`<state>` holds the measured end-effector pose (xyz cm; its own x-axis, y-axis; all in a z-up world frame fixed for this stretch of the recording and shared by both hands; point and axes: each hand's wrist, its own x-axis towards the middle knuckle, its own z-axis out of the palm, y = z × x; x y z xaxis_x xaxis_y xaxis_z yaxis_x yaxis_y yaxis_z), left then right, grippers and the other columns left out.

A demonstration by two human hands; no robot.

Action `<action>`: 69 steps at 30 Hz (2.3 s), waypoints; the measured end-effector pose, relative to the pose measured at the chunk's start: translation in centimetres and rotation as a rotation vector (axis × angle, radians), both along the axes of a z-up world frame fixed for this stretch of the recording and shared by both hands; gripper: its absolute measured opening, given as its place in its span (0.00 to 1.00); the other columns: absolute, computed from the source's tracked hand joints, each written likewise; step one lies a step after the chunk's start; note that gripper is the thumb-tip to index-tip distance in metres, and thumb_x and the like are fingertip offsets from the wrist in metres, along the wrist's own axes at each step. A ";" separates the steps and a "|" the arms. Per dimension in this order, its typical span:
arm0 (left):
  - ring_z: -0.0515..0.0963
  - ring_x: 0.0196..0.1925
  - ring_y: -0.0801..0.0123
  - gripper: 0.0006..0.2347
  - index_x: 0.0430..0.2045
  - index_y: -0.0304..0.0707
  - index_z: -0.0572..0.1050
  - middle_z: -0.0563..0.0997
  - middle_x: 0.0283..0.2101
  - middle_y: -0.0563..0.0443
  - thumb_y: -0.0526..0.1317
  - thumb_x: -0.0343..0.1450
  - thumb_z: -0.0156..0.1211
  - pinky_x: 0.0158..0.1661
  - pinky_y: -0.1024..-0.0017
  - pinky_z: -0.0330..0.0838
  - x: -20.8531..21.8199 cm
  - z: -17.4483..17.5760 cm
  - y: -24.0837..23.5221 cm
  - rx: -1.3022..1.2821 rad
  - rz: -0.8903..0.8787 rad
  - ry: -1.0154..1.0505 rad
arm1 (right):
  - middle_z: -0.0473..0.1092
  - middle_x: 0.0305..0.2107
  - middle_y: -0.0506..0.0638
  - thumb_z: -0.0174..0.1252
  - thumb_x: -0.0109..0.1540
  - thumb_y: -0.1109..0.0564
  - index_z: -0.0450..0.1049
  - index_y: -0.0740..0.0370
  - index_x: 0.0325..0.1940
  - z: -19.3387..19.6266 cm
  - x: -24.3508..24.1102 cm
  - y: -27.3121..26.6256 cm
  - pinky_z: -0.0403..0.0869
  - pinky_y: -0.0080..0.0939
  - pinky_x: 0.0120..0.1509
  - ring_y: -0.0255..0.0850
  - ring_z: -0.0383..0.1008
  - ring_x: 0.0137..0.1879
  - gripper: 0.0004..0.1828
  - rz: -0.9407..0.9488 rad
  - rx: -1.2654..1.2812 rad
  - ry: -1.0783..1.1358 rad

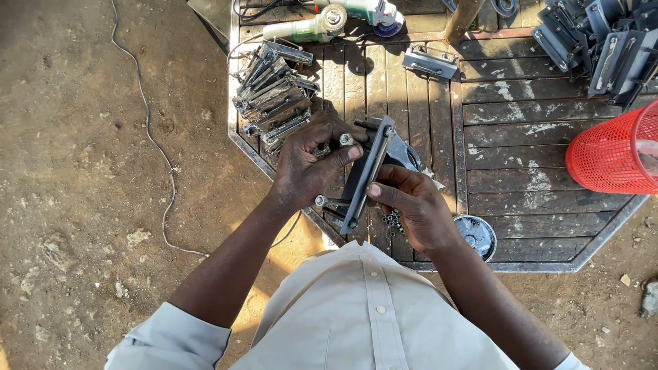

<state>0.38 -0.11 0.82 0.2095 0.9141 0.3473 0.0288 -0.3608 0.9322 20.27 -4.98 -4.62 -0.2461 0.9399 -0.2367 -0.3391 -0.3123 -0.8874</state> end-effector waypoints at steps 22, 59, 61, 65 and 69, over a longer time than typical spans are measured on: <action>0.78 0.38 0.58 0.17 0.51 0.36 0.78 0.82 0.36 0.37 0.50 0.82 0.48 0.47 0.59 0.73 -2.4 -5.0 0.0 -0.164 0.226 -0.151 | 0.71 0.27 0.56 0.69 0.56 0.58 0.78 0.71 0.42 -1.3 -0.9 -0.2 0.69 0.41 0.36 0.42 0.69 0.32 0.14 -0.195 -0.124 0.040; 0.83 0.42 0.55 0.11 0.38 0.36 0.79 0.84 0.39 0.38 0.41 0.69 0.71 0.48 0.58 0.75 7.2 -5.4 -3.4 -0.728 0.484 -0.886 | 0.74 0.25 0.55 0.73 0.56 0.58 0.78 0.64 0.34 3.8 -7.5 2.6 0.77 0.40 0.36 0.41 0.77 0.32 0.10 -0.587 -0.152 -0.001; 0.84 0.41 0.55 0.10 0.37 0.36 0.79 0.85 0.38 0.38 0.41 0.69 0.71 0.47 0.59 0.75 7.1 -5.6 -3.1 -0.734 0.492 -0.908 | 0.75 0.25 0.55 0.73 0.56 0.58 0.79 0.64 0.35 4.0 -7.5 2.6 0.77 0.40 0.37 0.41 0.77 0.32 0.10 -0.584 -0.145 -0.006; 0.85 0.38 0.56 0.07 0.32 0.38 0.80 0.85 0.35 0.40 0.39 0.69 0.72 0.44 0.60 0.77 6.9 -5.9 -2.6 -0.754 0.519 -0.972 | 0.75 0.25 0.53 0.73 0.57 0.56 0.80 0.60 0.37 3.5 -7.3 2.3 0.78 0.38 0.37 0.39 0.76 0.32 0.10 -0.549 -0.182 -0.039; 0.86 0.36 0.57 0.05 0.28 0.39 0.81 0.86 0.33 0.41 0.37 0.69 0.72 0.42 0.62 0.79 6.7 -6.3 -2.6 -0.786 0.535 -1.032 | 0.76 0.28 0.52 0.72 0.58 0.54 0.82 0.57 0.43 4.3 -7.4 1.4 0.73 0.33 0.38 0.37 0.74 0.35 0.12 -0.437 -0.166 -0.102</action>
<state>7.11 -2.73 -5.50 -0.2541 0.8257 -0.5037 -0.8175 0.0949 0.5680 12.86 -3.55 -0.31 0.1965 0.8977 -0.3944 -0.3837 -0.2997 -0.8734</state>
